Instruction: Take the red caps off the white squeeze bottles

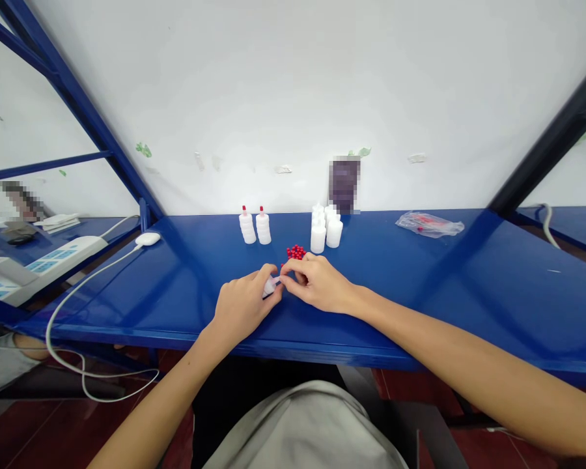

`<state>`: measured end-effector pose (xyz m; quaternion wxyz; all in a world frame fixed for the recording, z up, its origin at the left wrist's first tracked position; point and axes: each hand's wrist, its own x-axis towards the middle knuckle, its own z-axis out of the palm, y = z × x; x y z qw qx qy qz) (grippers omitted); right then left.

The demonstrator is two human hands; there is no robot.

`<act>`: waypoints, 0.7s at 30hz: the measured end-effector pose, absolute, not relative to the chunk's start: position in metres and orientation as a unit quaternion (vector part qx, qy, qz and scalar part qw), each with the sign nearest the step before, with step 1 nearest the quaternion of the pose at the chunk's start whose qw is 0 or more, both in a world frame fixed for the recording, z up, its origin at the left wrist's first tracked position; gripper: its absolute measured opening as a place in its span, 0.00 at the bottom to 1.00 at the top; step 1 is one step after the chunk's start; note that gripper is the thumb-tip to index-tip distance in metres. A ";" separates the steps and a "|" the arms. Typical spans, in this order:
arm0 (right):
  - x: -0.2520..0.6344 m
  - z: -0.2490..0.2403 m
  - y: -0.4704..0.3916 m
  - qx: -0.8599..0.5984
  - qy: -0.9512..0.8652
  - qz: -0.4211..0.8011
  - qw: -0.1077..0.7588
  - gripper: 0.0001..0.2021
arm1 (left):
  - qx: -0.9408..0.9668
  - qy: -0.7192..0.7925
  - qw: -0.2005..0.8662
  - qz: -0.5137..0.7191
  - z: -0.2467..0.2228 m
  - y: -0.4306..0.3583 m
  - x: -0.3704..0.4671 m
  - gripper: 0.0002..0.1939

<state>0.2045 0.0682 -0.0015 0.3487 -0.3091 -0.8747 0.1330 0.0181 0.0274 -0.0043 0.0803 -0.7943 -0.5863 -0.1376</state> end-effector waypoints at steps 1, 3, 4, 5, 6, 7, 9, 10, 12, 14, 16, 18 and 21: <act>0.206 0.000 0.070 -0.317 -0.865 0.144 0.360 0.08 | -0.792 -0.590 0.075 -0.139 -0.004 0.028 0.018 0.18; 0.214 0.005 0.075 -0.344 -0.838 0.145 0.398 0.09 | -0.787 -0.597 0.067 -0.140 -0.004 0.029 0.018 0.24; 0.219 0.009 0.079 -0.360 -0.823 0.125 0.422 0.09 | -0.787 -0.597 0.065 -0.137 -0.004 0.029 0.018 0.24; 0.226 0.013 0.084 -0.376 -0.808 0.088 0.445 0.09 | -0.789 -0.596 0.065 -0.134 -0.004 0.029 0.017 0.22; 0.234 0.019 0.089 -0.391 -0.795 0.039 0.462 0.08 | -0.791 -0.594 0.067 -0.130 -0.004 0.028 0.017 0.19; 0.242 0.024 0.093 -0.411 -0.784 -0.013 0.464 0.08 | -0.794 -0.590 0.070 -0.127 -0.004 0.028 0.017 0.18; 0.256 0.034 0.100 -0.475 -0.767 -0.089 0.421 0.08 | -0.800 -0.582 0.076 -0.121 -0.004 0.029 0.015 0.17; 0.262 0.039 0.102 -0.517 -0.762 -0.108 0.375 0.09 | -0.802 -0.580 0.078 -0.120 -0.004 0.030 0.015 0.18; 0.269 0.045 0.104 -0.597 -0.750 -0.117 0.258 0.10 | -0.804 -0.577 0.078 -0.118 -0.003 0.035 0.014 0.18; 0.271 0.045 0.105 -0.645 -0.742 -0.103 0.151 0.13 | -0.809 -0.573 0.069 -0.112 -0.001 0.044 0.014 0.17; 0.271 0.042 0.107 -0.658 -0.744 -0.080 0.084 0.14 | -0.818 -0.563 0.052 -0.103 0.002 0.056 0.014 0.16; 0.271 0.038 0.110 -0.654 -0.753 -0.054 0.054 0.15 | -0.830 -0.548 0.027 -0.100 0.005 0.069 0.013 0.16; 0.271 0.034 0.114 -0.644 -0.762 -0.032 0.064 0.16 | -0.846 -0.525 -0.004 -0.098 0.009 0.082 0.012 0.13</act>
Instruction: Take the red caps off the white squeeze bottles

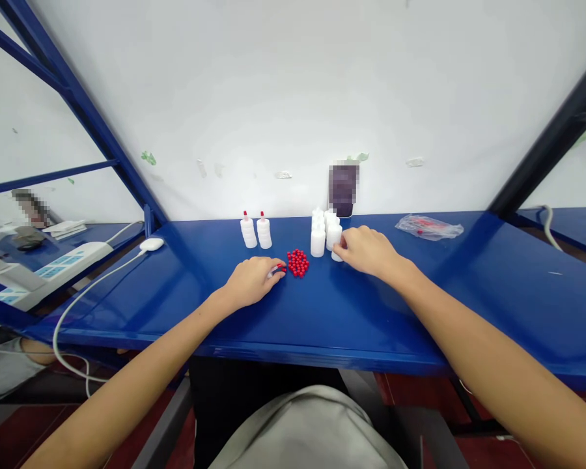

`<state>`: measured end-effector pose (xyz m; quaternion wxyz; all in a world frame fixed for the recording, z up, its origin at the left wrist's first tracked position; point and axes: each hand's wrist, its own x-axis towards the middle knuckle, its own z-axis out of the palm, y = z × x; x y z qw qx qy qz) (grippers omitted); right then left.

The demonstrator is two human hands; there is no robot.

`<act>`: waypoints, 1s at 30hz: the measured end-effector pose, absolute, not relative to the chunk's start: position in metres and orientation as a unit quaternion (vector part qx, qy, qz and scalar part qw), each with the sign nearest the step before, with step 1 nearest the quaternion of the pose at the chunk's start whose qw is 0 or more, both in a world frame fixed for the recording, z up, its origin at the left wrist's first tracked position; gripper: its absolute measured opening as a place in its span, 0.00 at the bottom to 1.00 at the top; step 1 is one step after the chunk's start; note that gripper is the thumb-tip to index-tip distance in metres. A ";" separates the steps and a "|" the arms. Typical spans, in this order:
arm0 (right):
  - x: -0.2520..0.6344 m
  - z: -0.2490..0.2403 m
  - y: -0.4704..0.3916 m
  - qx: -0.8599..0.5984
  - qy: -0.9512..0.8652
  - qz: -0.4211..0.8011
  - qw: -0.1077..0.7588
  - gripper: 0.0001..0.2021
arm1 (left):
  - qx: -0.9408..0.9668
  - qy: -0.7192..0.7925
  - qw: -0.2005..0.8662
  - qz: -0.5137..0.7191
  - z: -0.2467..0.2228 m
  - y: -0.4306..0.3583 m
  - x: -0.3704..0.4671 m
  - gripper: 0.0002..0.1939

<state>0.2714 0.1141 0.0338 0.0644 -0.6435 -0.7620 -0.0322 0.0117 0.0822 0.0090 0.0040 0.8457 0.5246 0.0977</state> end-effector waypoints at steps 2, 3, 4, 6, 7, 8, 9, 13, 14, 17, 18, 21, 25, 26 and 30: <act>0.271 0.034 0.114 -0.635 -0.765 -0.036 0.096 0.16 | 0.848 0.520 0.010 0.102 0.010 0.085 0.010 0.12; 0.270 0.034 0.112 -0.630 -0.767 -0.042 0.116 0.16 | 0.847 0.520 0.010 0.108 0.010 0.086 0.010 0.11; 0.268 0.035 0.110 -0.621 -0.770 -0.049 0.139 0.15 | 0.846 0.520 0.010 0.113 0.010 0.085 0.010 0.11; 0.262 0.034 0.105 -0.592 -0.781 -0.059 0.191 0.13 | 0.844 0.518 0.018 0.135 0.009 0.084 0.010 0.10; 0.258 0.033 0.101 -0.566 -0.793 -0.056 0.218 0.12 | 0.843 0.514 0.031 0.157 0.008 0.084 0.011 0.10; 0.253 0.031 0.098 -0.532 -0.809 -0.044 0.245 0.11 | 0.841 0.506 0.047 0.184 0.008 0.083 0.013 0.09; 0.248 0.028 0.095 -0.494 -0.827 -0.024 0.267 0.10 | 0.839 0.496 0.065 0.215 0.008 0.083 0.014 0.09; 0.228 0.014 0.086 -0.374 -0.871 0.084 0.307 0.09 | 0.827 0.461 0.099 0.305 0.007 0.082 0.017 0.08; 0.224 0.011 0.086 -0.365 -0.872 0.103 0.310 0.09 | 0.825 0.458 0.100 0.315 0.007 0.081 0.018 0.08; 0.217 0.005 0.087 -0.371 -0.864 0.129 0.316 0.09 | 0.820 0.458 0.106 0.326 0.005 0.081 0.017 0.07; 0.215 0.004 0.088 -0.381 -0.858 0.130 0.318 0.08 | 0.819 0.459 0.110 0.326 0.005 0.081 0.017 0.07; 0.213 0.003 0.092 -0.413 -0.839 0.143 0.324 0.08 | 0.813 0.468 0.115 0.327 0.004 0.081 0.016 0.08; 0.209 0.003 0.094 -0.415 -0.814 0.222 0.341 0.10 | 0.813 0.476 0.100 0.320 0.005 0.079 0.016 0.08; 0.208 0.003 0.094 -0.407 -0.807 0.253 0.345 0.11 | 0.814 0.477 0.095 0.318 0.005 0.079 0.016 0.09; 0.206 0.000 0.094 -0.376 -0.806 0.301 0.344 0.11 | 0.820 0.490 0.070 0.288 0.007 0.077 0.014 0.08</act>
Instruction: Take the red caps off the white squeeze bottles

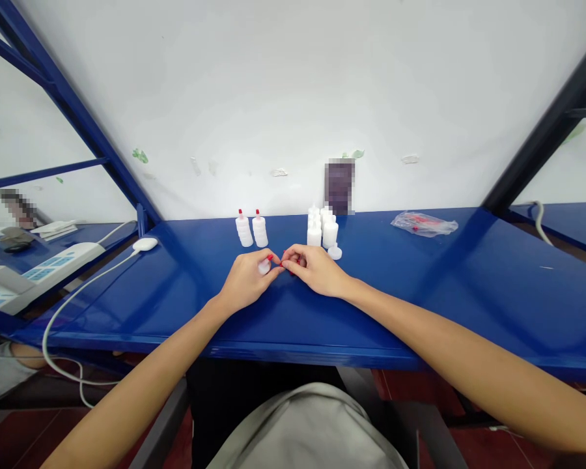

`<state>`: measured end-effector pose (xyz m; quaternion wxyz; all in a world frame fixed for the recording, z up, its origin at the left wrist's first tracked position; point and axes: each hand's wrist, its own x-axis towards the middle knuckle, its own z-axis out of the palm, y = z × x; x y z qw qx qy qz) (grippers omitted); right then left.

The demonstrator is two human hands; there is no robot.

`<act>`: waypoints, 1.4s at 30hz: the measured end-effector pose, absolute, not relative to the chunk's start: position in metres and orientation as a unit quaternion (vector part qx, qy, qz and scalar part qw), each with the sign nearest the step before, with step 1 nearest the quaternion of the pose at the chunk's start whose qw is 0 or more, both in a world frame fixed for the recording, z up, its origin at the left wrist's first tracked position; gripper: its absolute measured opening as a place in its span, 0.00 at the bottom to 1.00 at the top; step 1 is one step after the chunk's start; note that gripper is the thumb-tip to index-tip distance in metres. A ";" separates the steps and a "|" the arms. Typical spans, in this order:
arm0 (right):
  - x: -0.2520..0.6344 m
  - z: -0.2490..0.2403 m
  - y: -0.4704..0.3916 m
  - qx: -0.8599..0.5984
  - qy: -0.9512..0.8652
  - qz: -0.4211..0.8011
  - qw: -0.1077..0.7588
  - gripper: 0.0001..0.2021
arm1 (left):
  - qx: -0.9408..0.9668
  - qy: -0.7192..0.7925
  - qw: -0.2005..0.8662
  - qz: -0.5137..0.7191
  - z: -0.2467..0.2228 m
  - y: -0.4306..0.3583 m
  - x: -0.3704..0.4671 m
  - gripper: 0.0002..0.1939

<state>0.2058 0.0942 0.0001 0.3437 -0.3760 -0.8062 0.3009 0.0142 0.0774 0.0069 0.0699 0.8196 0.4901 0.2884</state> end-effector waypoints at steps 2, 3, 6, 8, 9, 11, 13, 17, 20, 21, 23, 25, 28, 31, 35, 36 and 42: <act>0.206 -0.002 0.094 -0.376 -0.834 0.237 0.327 0.09 | 0.817 0.504 0.060 0.274 0.008 0.076 0.011 0.08; 0.207 -0.002 0.095 -0.378 -0.850 0.192 0.312 0.08 | 0.812 0.511 0.063 0.276 0.008 0.074 0.009 0.08; 0.207 -0.004 0.095 -0.373 -0.890 0.062 0.254 0.07 | 0.786 0.524 0.105 0.310 0.008 0.063 0.003 0.10; 0.205 -0.005 0.094 -0.368 -0.902 0.002 0.225 0.07 | 0.770 0.523 0.155 0.331 0.006 0.053 0.000 0.12; 0.205 -0.005 0.094 -0.369 -0.904 -0.019 0.216 0.07 | 0.763 0.519 0.185 0.337 0.005 0.047 -0.001 0.12; 0.203 -0.006 0.094 -0.374 -0.903 -0.044 0.206 0.08 | 0.748 0.512 0.246 0.343 0.003 0.037 -0.002 0.12; 0.202 -0.006 0.093 -0.379 -0.902 -0.053 0.201 0.08 | 0.740 0.520 0.260 0.339 0.001 0.031 -0.001 0.12; 0.210 0.004 0.089 -0.411 -0.884 -0.069 0.211 0.09 | 0.763 0.566 0.124 0.286 0.002 0.028 0.003 0.15; 0.228 0.018 0.086 -0.494 -0.841 -0.111 0.190 0.10 | 0.767 0.581 0.076 0.262 0.002 0.028 0.004 0.18; 0.236 0.023 0.087 -0.532 -0.821 -0.124 0.164 0.11 | 0.767 0.581 0.080 0.262 0.002 0.028 0.004 0.19; 0.251 0.029 0.091 -0.600 -0.784 -0.130 0.094 0.13 | 0.762 0.582 0.095 0.267 0.002 0.028 0.003 0.21; 0.263 0.033 0.098 -0.638 -0.762 -0.109 0.036 0.17 | 0.756 0.586 0.104 0.272 0.001 0.027 0.002 0.22; 0.273 0.033 0.108 -0.655 -0.752 -0.071 0.003 0.19 | 0.764 0.576 0.104 0.272 0.001 0.027 0.002 0.24; 0.276 0.031 0.113 -0.650 -0.759 -0.046 -0.002 0.19 | 0.776 0.561 0.102 0.270 0.002 0.027 0.003 0.24; 0.274 0.027 0.115 -0.632 -0.775 -0.024 -0.005 0.16 | 0.784 0.553 0.114 0.259 0.002 0.028 0.003 0.25; 0.274 0.026 0.115 -0.631 -0.776 -0.023 -0.002 0.16 | 0.788 0.549 0.112 0.257 0.002 0.028 0.003 0.25; 0.273 0.021 0.117 -0.625 -0.780 -0.023 0.005 0.15 | 0.800 0.528 0.104 0.263 0.001 0.027 0.002 0.24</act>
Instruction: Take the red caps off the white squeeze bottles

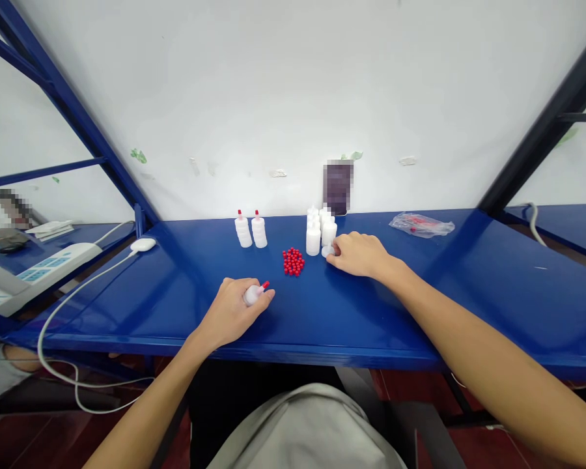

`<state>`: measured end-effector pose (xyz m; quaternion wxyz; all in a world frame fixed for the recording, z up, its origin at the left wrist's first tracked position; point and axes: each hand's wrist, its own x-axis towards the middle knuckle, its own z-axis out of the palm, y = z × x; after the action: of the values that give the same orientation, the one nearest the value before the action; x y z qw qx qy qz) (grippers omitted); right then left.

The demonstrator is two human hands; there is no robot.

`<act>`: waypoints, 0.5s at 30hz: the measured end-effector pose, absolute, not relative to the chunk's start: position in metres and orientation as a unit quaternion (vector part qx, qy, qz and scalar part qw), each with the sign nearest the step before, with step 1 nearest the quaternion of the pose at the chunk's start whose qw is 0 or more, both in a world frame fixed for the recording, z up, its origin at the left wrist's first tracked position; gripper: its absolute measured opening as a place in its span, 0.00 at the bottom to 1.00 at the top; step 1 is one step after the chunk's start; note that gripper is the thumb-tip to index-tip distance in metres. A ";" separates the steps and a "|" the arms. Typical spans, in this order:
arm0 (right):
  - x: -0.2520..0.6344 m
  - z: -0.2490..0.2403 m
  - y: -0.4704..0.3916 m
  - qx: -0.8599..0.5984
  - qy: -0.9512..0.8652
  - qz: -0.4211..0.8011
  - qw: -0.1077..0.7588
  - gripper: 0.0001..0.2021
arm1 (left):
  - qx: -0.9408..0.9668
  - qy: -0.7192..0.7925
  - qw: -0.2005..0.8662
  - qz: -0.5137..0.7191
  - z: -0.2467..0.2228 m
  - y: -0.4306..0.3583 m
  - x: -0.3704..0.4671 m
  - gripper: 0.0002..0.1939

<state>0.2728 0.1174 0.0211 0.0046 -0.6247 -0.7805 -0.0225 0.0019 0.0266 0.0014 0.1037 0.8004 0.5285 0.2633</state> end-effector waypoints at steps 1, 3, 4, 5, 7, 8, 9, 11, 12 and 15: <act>0.273 0.021 0.118 -0.625 -0.780 -0.022 0.004 0.15 | 0.800 0.527 0.103 0.268 0.001 0.027 0.002 0.24; 0.272 0.021 0.119 -0.627 -0.779 -0.023 0.005 0.15 | 0.797 0.525 0.101 0.280 0.000 0.027 0.001 0.24; 0.272 0.022 0.118 -0.629 -0.777 -0.025 0.008 0.15 | 0.795 0.525 0.102 0.286 0.000 0.027 0.001 0.24; 0.270 0.023 0.117 -0.631 -0.775 -0.030 0.016 0.15 | 0.793 0.524 0.103 0.291 0.001 0.027 0.001 0.24; 0.265 0.026 0.110 -0.625 -0.778 -0.042 0.054 0.16 | 0.796 0.516 0.111 0.294 0.001 0.027 0.002 0.23; 0.260 0.028 0.104 -0.607 -0.789 -0.042 0.084 0.16 | 0.802 0.509 0.114 0.291 0.002 0.027 0.002 0.23; 0.254 0.029 0.097 -0.575 -0.809 -0.033 0.116 0.17 | 0.810 0.500 0.115 0.284 0.003 0.027 0.003 0.22; 0.240 0.029 0.082 -0.461 -0.871 0.012 0.169 0.16 | 0.830 0.482 0.099 0.262 0.003 0.026 0.004 0.21; 0.232 0.027 0.074 -0.391 -0.902 0.043 0.179 0.14 | 0.839 0.477 0.083 0.248 0.003 0.026 0.005 0.20; 0.212 0.017 0.057 -0.248 -0.949 0.071 0.180 0.12 | 0.855 0.473 0.030 0.209 0.001 0.026 0.006 0.17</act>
<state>0.2116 0.0566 0.0172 0.1798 -0.2478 -0.9493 0.0707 0.0059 0.0263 0.0009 0.0303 0.8552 0.4734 0.2086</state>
